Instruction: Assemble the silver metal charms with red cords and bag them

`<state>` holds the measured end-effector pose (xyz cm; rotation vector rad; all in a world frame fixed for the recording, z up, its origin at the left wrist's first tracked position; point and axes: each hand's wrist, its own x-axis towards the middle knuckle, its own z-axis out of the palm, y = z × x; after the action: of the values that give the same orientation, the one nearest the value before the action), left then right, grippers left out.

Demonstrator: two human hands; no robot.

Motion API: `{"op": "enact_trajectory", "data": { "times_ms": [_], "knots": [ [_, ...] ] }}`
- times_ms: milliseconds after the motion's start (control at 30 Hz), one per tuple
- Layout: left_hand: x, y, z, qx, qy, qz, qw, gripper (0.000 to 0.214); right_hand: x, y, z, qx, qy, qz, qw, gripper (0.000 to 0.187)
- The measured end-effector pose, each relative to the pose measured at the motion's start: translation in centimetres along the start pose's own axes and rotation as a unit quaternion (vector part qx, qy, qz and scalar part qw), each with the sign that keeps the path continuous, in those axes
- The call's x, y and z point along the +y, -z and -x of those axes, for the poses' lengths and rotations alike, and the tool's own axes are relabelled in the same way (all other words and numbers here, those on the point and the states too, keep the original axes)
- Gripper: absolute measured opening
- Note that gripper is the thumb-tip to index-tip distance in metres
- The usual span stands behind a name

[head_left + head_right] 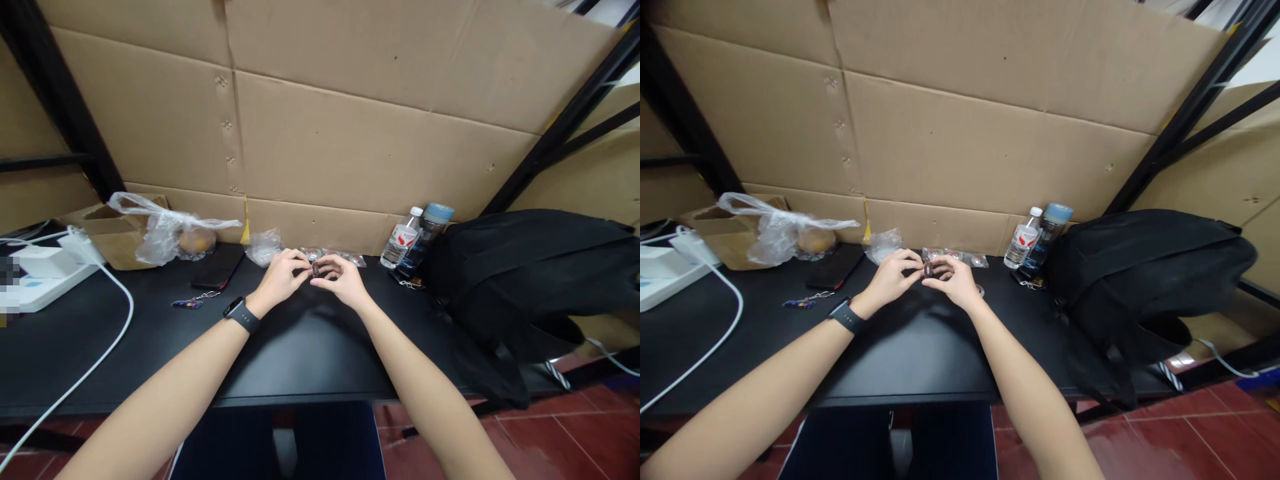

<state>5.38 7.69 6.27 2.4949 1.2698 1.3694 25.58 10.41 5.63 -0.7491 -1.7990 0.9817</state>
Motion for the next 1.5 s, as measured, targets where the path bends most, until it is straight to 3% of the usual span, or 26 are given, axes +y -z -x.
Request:
{"op": "enact_trajectory", "data": {
  "times_ms": [333, 667, 1100, 1333, 1500],
  "knots": [
    [0.4, -1.2, 0.3, -0.006, 0.047, 0.024, 0.999, 0.010, 0.1, 0.1, -0.1, 0.000, -0.023, -0.044, 0.999, 0.052],
    [0.1, -1.6, 0.5, -0.003, 0.051, 0.018, 0.999, 0.012, 0.1, 0.1, 0.0, 0.003, -0.039, -0.049, 0.998, 0.055],
    [1.2, -0.8, 0.7, 0.011, 0.040, -0.107, 0.993, 0.012, 0.3, -0.6, 0.2, 0.008, -0.041, -0.036, 0.998, 0.042],
    [1.0, -1.0, 0.7, 0.001, 0.053, -0.099, 0.994, 0.012, 0.8, 1.1, -0.4, -0.060, -0.012, 0.068, 0.996, 0.041],
    [0.5, -1.2, 0.7, -0.034, 0.041, -0.090, 0.995, 0.017, 1.0, 1.4, -0.3, -0.062, 0.036, 0.151, 0.986, 0.033]
  ]
}}
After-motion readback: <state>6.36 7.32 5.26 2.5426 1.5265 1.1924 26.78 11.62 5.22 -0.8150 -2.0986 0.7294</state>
